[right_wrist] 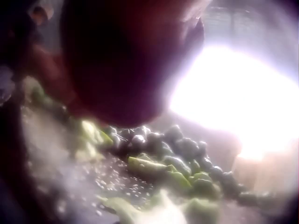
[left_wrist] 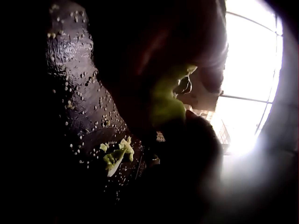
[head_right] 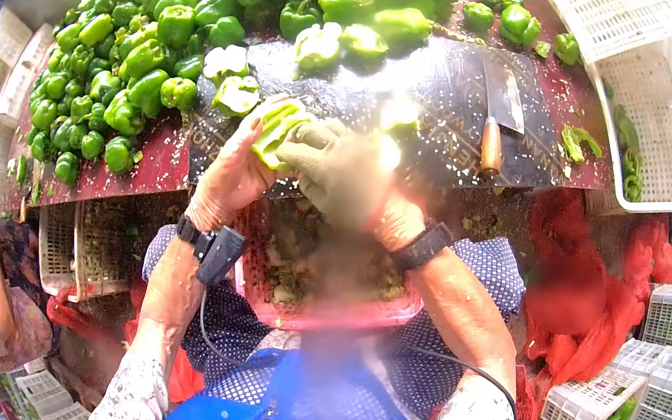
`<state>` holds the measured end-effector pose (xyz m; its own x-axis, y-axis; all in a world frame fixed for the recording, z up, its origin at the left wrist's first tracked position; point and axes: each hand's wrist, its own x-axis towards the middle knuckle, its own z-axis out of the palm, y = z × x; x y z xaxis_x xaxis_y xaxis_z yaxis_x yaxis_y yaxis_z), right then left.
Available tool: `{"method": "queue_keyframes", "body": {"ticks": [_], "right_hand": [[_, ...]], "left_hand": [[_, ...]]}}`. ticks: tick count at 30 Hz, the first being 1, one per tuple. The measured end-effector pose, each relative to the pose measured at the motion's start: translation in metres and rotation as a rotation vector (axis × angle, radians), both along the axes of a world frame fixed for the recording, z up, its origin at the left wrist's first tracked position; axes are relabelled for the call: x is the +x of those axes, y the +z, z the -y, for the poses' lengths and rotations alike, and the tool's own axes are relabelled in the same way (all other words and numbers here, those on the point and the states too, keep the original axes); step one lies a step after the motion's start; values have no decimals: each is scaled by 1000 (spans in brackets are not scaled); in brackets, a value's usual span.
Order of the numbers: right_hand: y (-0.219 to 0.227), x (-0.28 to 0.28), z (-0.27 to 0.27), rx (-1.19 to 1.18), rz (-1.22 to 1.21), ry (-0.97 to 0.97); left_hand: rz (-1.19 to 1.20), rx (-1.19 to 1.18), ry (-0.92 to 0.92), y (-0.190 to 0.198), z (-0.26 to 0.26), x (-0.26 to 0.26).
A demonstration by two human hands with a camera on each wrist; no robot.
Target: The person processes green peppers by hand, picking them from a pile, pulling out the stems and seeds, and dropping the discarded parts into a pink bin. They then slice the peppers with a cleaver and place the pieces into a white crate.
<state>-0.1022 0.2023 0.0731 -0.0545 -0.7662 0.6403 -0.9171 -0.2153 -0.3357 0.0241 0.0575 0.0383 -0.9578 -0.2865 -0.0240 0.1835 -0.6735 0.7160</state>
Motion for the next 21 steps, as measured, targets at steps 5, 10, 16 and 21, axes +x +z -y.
{"method": "queue_keyframes", "body": {"ticks": [5,10,16,21], "right_hand": [[-3,-7,-3,18,359,-136],[-5,-3,0,192,-73,-314],[-16,-4,8,294,112,-301],[-7,-46,1,253,60,-478]], "left_hand": [[74,127,76,7,-7,-3],[125,-296,17,0,-12,-5],[208,-542,-7,-1,-5,2],[141,-695,108,1,2,1]]}}
